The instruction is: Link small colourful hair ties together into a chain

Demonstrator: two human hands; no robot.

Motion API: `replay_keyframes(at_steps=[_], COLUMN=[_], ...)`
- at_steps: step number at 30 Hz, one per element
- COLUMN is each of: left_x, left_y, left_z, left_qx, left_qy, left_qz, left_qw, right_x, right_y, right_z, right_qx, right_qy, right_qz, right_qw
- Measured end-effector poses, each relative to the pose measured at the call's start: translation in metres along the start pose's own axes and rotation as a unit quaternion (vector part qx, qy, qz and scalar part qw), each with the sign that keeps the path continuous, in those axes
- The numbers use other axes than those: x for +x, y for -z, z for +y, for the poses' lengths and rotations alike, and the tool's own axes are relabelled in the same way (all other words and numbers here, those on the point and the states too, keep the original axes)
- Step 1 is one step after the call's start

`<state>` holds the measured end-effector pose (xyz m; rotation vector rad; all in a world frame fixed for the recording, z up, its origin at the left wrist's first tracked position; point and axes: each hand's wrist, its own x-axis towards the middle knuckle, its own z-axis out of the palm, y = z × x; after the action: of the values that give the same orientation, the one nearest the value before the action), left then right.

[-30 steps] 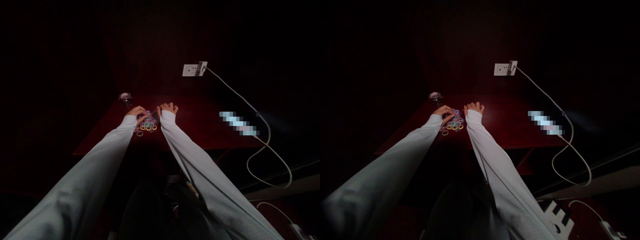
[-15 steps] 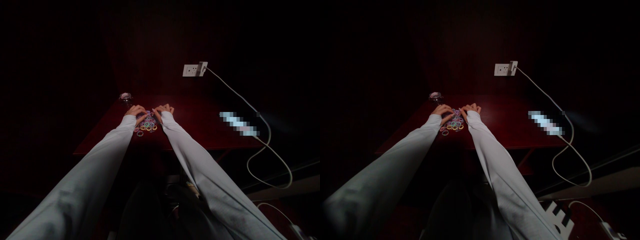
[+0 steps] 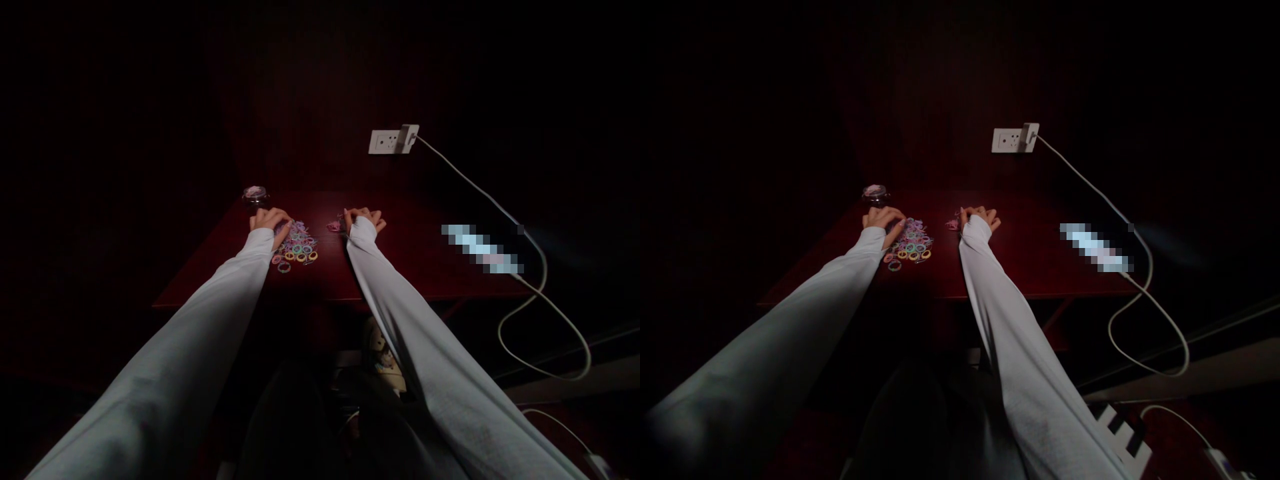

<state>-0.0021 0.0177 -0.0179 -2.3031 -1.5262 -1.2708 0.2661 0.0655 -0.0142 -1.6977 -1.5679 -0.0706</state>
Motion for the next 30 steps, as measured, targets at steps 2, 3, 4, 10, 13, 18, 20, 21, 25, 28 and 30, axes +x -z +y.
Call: replay_keyframes(at_steps=[2,3,4,10,13,18,20,21,25,28,30], left_x=[0.002,0.004,0.004,0.004,0.004,0.004,0.005,0.005,0.006,0.005,0.003], left_y=[-0.005,-0.007,-0.009,-0.015,-0.014,-0.014,-0.016,-0.017,-0.021,-0.019,-0.016], left_z=[-0.007,-0.010,-0.013,-0.021,-0.022,-0.028,-0.031,-0.032,-0.036,-0.038,-0.037], left_qx=[-0.013,-0.017,-0.020,-0.020,-0.034,-0.036,-0.035,-0.035,-0.053,-0.091,-0.130], left_qy=[0.011,0.014,0.016,0.032,0.033,0.055,0.064,0.066,0.071,0.079,0.082], left_qz=[0.010,0.015,0.019,0.020,0.038,0.058,0.057,0.058,0.067,0.037,0.006], left_qw=[1.000,1.000,0.999,0.999,0.998,0.996,0.996,0.996,0.994,0.992,0.988], right_x=[0.000,0.000,0.000,0.001,0.002,0.001,0.001,0.002,0.003,0.005,0.004], right_y=[-0.002,-0.003,-0.003,-0.011,-0.014,-0.008,-0.006,-0.006,-0.009,-0.013,-0.013], right_z=[0.001,0.001,0.001,0.006,0.008,0.004,0.001,0.000,0.000,0.003,0.003], right_qx=[0.002,0.004,0.005,0.036,0.053,0.070,0.072,0.071,0.068,0.067,0.063], right_qy=[0.007,0.009,0.008,0.005,-0.008,-0.062,-0.078,-0.081,-0.063,-0.042,-0.028], right_qz=[-0.006,-0.011,-0.015,-0.017,0.007,0.013,0.024,0.029,0.041,0.041,0.035], right_qw=[1.000,1.000,1.000,0.999,0.999,0.996,0.994,0.994,0.995,0.996,0.997])
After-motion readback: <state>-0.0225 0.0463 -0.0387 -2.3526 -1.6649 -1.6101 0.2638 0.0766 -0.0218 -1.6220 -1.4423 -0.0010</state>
